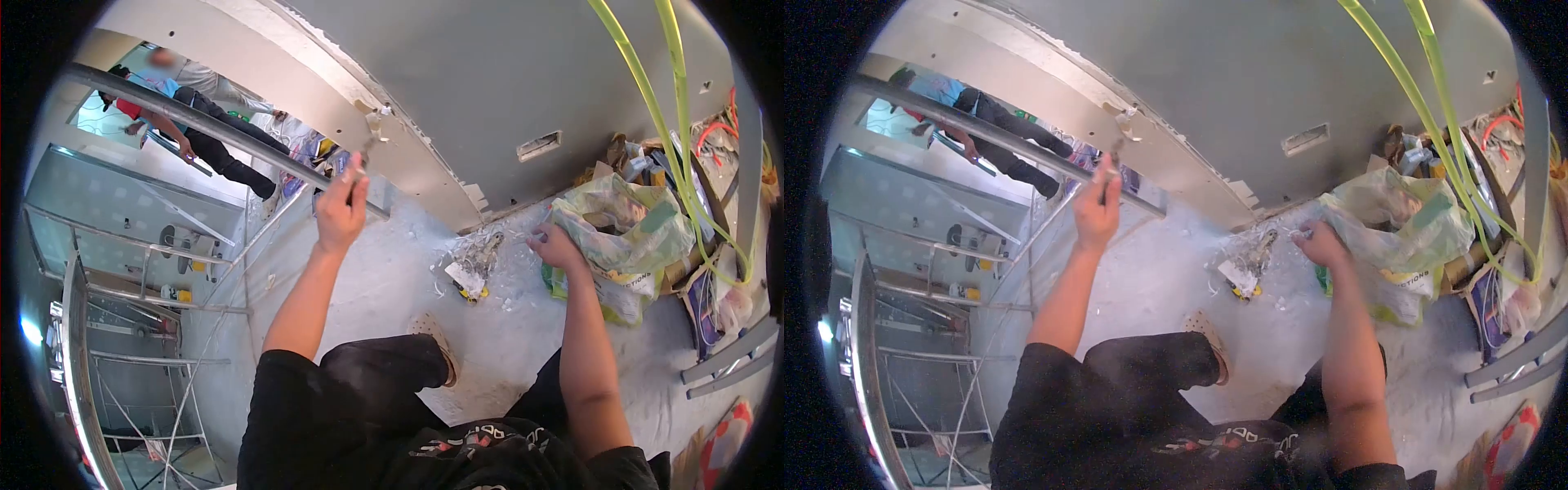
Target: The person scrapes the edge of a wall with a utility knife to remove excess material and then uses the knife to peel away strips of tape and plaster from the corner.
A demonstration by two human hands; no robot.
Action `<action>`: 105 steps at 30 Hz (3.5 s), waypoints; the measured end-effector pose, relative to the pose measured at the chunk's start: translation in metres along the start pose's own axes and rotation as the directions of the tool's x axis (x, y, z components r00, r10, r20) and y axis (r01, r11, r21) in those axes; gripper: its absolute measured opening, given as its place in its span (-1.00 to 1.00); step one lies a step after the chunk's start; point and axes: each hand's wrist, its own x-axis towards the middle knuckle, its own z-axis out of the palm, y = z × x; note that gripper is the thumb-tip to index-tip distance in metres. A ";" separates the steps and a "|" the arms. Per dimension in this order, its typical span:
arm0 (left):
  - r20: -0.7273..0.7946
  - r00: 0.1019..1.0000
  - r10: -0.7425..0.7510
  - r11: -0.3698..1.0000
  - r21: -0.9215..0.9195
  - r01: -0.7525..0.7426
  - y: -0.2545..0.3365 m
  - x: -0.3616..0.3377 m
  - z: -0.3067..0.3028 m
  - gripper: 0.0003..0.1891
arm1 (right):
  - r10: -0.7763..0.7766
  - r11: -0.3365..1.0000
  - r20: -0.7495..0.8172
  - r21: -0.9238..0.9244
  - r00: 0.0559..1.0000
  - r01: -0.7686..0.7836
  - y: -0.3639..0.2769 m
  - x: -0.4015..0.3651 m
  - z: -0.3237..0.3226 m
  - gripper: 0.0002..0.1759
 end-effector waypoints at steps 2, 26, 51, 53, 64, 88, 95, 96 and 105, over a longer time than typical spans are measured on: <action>-0.066 0.997 0.034 0.999 0.033 -0.031 -0.002 0.028 -0.013 -0.59 | 0.013 1.000 0.008 0.008 1.000 -0.013 0.002 0.002 0.001 -0.46; 0.347 0.923 -0.164 0.982 0.148 0.119 -0.020 -0.065 0.044 -0.56 | 0.045 0.998 -0.018 0.049 0.999 -0.044 0.007 -0.005 -0.004 -0.44; 0.263 0.953 -0.147 0.986 0.110 0.122 -0.018 -0.017 0.020 -0.57 | 0.007 0.996 -0.002 0.093 1.000 -0.007 0.002 -0.004 -0.002 -0.48; 0.396 0.911 -0.110 0.987 0.149 0.055 -0.035 -0.075 0.034 -0.58 | -0.003 0.998 -0.027 0.055 1.000 0.005 0.000 -0.007 -0.007 -0.43; -0.092 0.988 0.121 0.992 0.056 -0.116 0.012 0.062 -0.026 -0.63 | 0.015 0.997 -0.035 0.074 0.999 -0.012 -0.002 -0.006 -0.008 -0.43; 0.124 0.987 -0.106 0.994 0.028 0.103 -0.004 -0.026 -0.024 -0.58 | 0.025 1.000 -0.021 0.015 0.999 -0.024 -0.005 -0.027 -0.018 -0.43; 0.042 0.999 0.003 0.984 0.177 -0.011 0.007 0.043 -0.047 -0.58 | 0.021 1.000 -0.009 0.012 1.000 -0.021 -0.012 -0.018 -0.013 -0.43; 0.045 0.999 0.002 0.984 0.177 -0.009 0.006 0.047 -0.047 -0.58 | 0.023 1.000 -0.007 0.012 1.000 -0.023 -0.010 -0.016 -0.012 -0.43; -0.005 0.996 0.085 0.980 0.179 -0.083 -0.002 0.051 -0.030 -0.56 | -0.001 0.999 -0.054 0.044 0.999 0.003 0.002 -0.010 -0.007 -0.44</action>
